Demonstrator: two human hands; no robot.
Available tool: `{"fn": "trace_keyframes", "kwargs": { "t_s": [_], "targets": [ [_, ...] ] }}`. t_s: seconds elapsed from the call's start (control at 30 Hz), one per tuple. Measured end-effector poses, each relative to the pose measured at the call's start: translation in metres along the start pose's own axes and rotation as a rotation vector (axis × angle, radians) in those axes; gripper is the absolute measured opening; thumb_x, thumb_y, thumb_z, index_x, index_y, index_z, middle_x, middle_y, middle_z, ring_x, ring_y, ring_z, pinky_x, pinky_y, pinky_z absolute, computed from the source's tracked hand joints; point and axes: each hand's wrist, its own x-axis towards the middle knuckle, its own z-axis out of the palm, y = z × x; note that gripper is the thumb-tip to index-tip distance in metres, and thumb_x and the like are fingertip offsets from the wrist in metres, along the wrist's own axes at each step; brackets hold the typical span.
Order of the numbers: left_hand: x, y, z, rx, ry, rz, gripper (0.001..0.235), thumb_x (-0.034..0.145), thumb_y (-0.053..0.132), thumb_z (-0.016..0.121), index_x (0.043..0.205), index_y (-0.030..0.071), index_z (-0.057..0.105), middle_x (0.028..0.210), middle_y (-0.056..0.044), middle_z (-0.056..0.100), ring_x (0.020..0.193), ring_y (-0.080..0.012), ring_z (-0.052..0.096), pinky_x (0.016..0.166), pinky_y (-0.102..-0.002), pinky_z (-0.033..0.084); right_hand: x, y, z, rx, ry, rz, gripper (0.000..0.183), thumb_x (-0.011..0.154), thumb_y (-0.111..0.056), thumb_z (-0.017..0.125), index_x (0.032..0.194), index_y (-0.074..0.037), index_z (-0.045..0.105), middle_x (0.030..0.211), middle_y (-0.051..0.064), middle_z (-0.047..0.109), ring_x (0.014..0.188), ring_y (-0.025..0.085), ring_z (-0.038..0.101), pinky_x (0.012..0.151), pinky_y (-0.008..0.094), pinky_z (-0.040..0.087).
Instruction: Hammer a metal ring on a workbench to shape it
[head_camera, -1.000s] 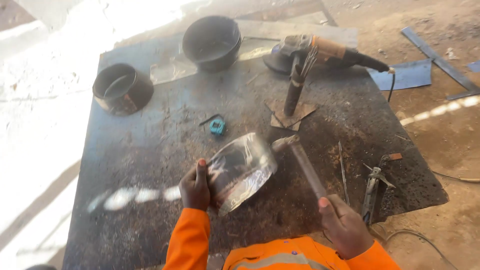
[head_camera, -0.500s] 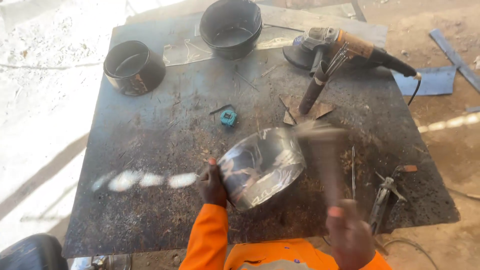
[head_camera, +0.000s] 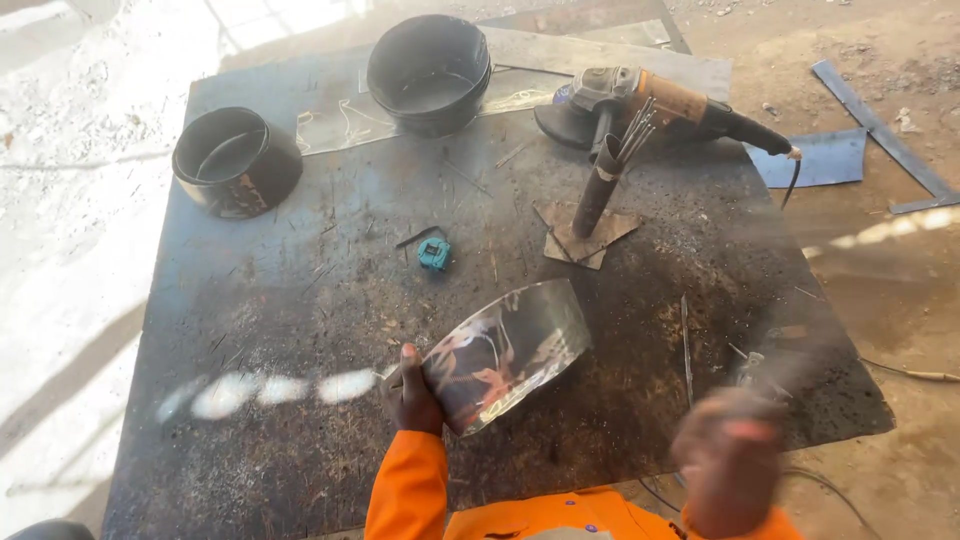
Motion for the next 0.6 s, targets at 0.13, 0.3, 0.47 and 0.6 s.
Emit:
{"fn": "trace_keyframes", "kwargs": {
  "t_s": [0.13, 0.3, 0.47, 0.6],
  "targets": [
    [0.018, -0.041, -0.009, -0.347, 0.082, -0.215, 0.032, 0.092, 0.031, 0.065, 0.07, 0.016, 0.047, 0.062, -0.001, 0.044, 0.054, -0.0176, 0.045, 0.051, -0.042, 0.049, 0.012, 0.054, 0.012, -0.125, -0.138, 0.313, 0.051, 0.1, -0.057, 0.032, 0.107, -0.017, 0.062, 0.058, 0.002, 0.047, 0.044, 0.017, 0.042, 0.041, 0.037, 0.039],
    [0.009, 0.028, -0.013, -0.399, 0.307, -0.599, 0.088, 0.072, 0.051, 0.069, 0.139, 0.002, 0.04, 0.134, -0.027, 0.057, 0.109, -0.0425, 0.067, 0.08, -0.059, 0.064, -0.009, 0.043, 0.0, 0.306, 0.018, 0.305, 0.053, 0.108, -0.045, 0.041, 0.098, 0.001, 0.065, 0.061, 0.009, 0.03, 0.048, 0.021, 0.028, 0.046, 0.043, 0.027],
    [0.014, 0.002, -0.018, -0.252, 0.13, -0.365, 0.054, 0.085, 0.053, 0.061, 0.055, 0.018, 0.033, 0.052, 0.002, 0.035, 0.049, -0.0166, 0.037, 0.047, -0.039, 0.034, -0.024, 0.031, 0.015, 0.249, 0.087, 0.302, 0.054, 0.102, -0.051, 0.05, 0.091, -0.003, 0.072, 0.054, 0.008, 0.043, 0.043, 0.02, 0.036, 0.039, 0.035, 0.029],
    [0.014, 0.002, -0.017, -0.259, 0.062, -0.228, 0.063, 0.09, 0.053, 0.062, 0.054, 0.019, 0.024, 0.053, 0.005, 0.021, 0.049, -0.0108, 0.023, 0.049, -0.032, 0.024, 0.004, 0.047, 0.04, -0.103, -0.053, -0.028, 0.051, 0.098, -0.056, 0.033, 0.086, -0.017, 0.065, 0.055, -0.004, 0.057, 0.04, 0.011, 0.05, 0.035, 0.027, 0.044]
  ]
}}
